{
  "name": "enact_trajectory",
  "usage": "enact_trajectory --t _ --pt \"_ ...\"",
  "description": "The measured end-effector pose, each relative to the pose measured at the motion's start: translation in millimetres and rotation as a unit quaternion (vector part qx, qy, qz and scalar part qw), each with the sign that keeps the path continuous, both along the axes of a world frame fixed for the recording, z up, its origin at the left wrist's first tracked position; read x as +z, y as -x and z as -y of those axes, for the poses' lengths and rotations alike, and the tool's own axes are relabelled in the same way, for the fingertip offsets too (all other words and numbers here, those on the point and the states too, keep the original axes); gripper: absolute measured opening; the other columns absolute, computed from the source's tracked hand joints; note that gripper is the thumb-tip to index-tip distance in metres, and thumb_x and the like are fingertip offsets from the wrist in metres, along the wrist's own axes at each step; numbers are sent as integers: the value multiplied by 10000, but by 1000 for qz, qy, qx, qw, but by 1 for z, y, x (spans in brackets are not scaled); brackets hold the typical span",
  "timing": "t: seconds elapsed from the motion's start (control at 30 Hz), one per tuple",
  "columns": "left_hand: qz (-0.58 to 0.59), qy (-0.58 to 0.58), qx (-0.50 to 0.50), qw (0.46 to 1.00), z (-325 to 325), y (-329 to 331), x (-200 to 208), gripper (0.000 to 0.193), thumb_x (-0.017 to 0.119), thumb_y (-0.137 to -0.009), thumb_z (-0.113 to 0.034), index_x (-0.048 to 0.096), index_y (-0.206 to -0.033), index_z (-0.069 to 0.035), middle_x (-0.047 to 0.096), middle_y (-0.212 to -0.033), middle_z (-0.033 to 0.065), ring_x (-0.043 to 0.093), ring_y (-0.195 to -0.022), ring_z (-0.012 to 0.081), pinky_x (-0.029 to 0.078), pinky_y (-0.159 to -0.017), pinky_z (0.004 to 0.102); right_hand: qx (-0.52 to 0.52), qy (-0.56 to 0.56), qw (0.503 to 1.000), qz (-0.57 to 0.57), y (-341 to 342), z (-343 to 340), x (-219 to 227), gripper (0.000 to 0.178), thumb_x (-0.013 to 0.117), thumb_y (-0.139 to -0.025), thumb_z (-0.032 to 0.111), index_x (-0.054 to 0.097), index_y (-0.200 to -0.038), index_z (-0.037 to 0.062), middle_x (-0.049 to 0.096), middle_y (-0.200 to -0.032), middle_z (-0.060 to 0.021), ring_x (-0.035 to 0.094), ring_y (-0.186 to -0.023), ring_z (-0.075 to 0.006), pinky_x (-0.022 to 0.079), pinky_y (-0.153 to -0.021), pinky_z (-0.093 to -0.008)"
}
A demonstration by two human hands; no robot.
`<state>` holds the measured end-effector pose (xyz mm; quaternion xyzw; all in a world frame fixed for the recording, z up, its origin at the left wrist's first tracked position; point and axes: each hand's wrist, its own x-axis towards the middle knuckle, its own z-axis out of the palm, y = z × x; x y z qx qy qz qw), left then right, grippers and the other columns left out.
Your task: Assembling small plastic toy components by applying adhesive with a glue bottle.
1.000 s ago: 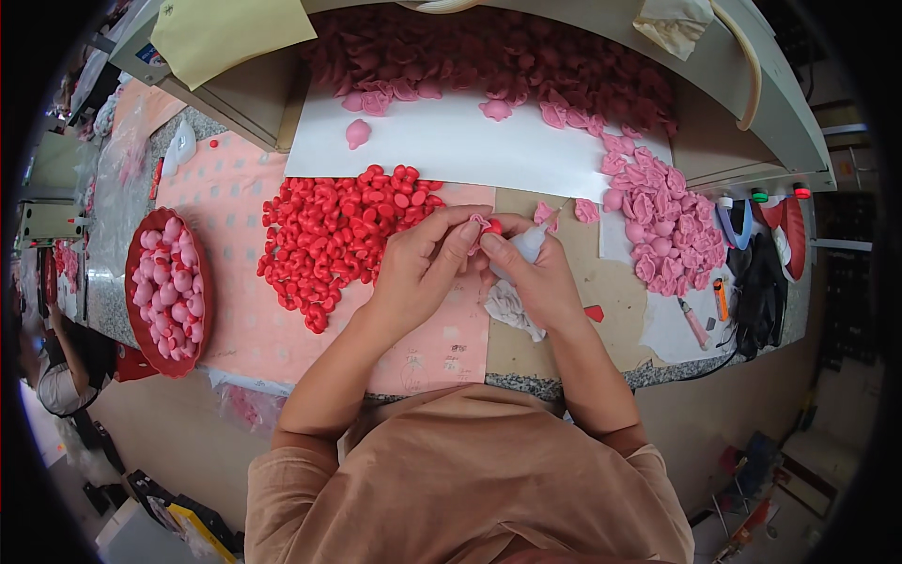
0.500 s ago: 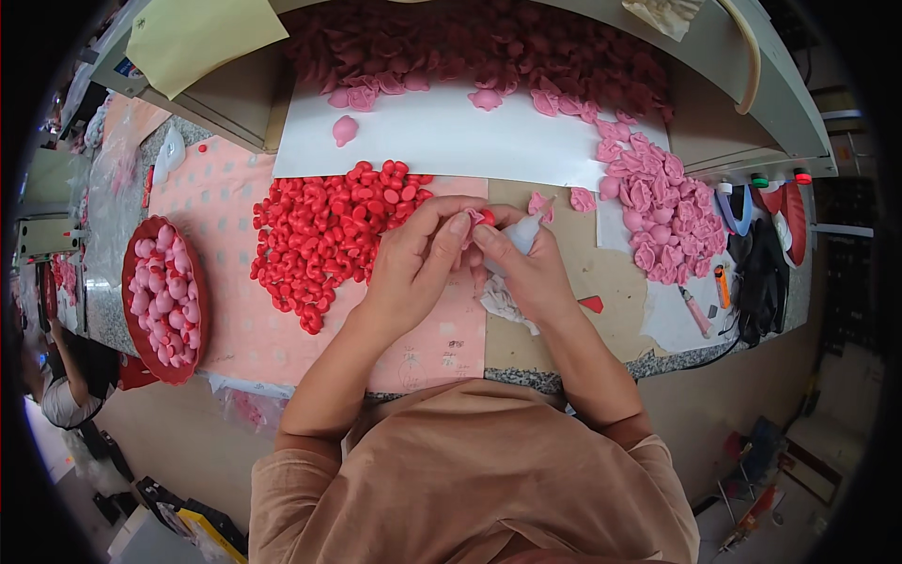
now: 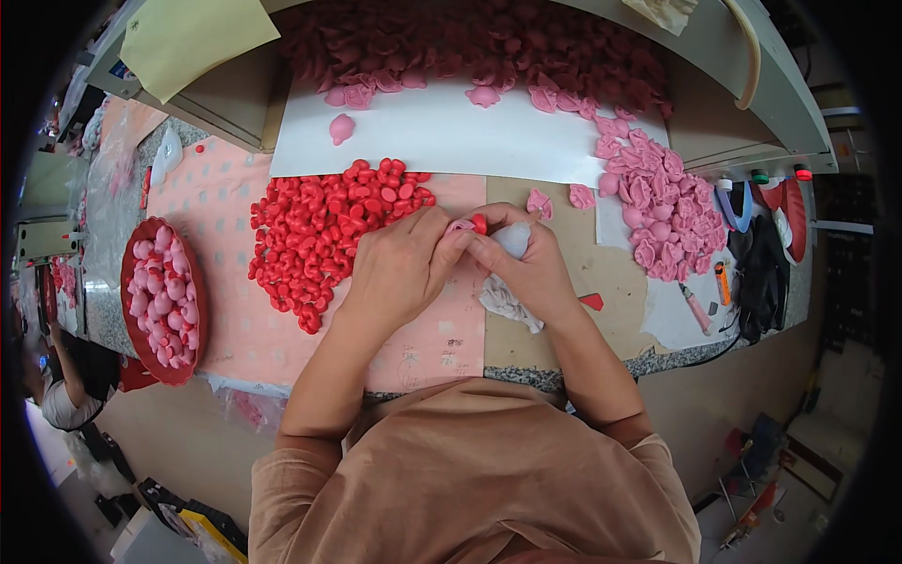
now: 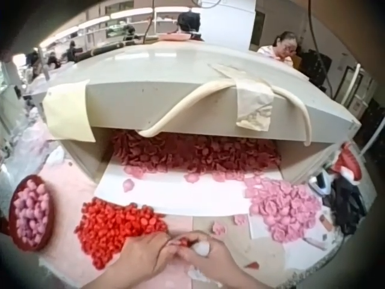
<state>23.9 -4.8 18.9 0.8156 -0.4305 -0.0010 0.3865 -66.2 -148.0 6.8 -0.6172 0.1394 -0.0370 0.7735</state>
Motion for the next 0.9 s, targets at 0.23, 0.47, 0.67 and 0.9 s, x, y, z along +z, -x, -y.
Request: enact_trajectory --t 0.23,0.47,0.67,0.9 --pt "-68 33 -19 997 0 1 -6 264 488 -919 -238 569 -800 -17 540 -635 118 563 -560 298 430 -488 383 -2 -17 1000 6 2 -7 -7 190 601 -869 105 547 -1021 5 562 -846 7 520 -714 -46 425 -617 -189" --pt "-136 49 -15 989 -2 -1 -4 302 442 -944 -245 574 -825 -1 533 -629 146 562 -579 314 433 -520 379 28 -121 992 -8 -4 -4 -10 209 597 -880 144 546 -1035 12 585 -866 -20 540 -734 -68 434 -602 -204" --pt "-183 40 1 982 -8 -5 5 261 587 -868 -239 566 -1020 -28 606 -898 122 608 -759 230 463 -620 326 24 -277 961 -4 -1 5 -2 209 535 -919 215 551 -1057 59 581 -854 -15 554 -753 -90 426 -590 -240" --pt "-286 174 -122 934 -1 -5 -10 450 640 -831 -164 469 -1230 -47 556 -1157 117 544 -1057 217 433 -892 301 46 -357 932 -30 1 0 3 280 475 -943 293 535 -1103 72 590 -859 -37 566 -742 -107 430 -583 -254"
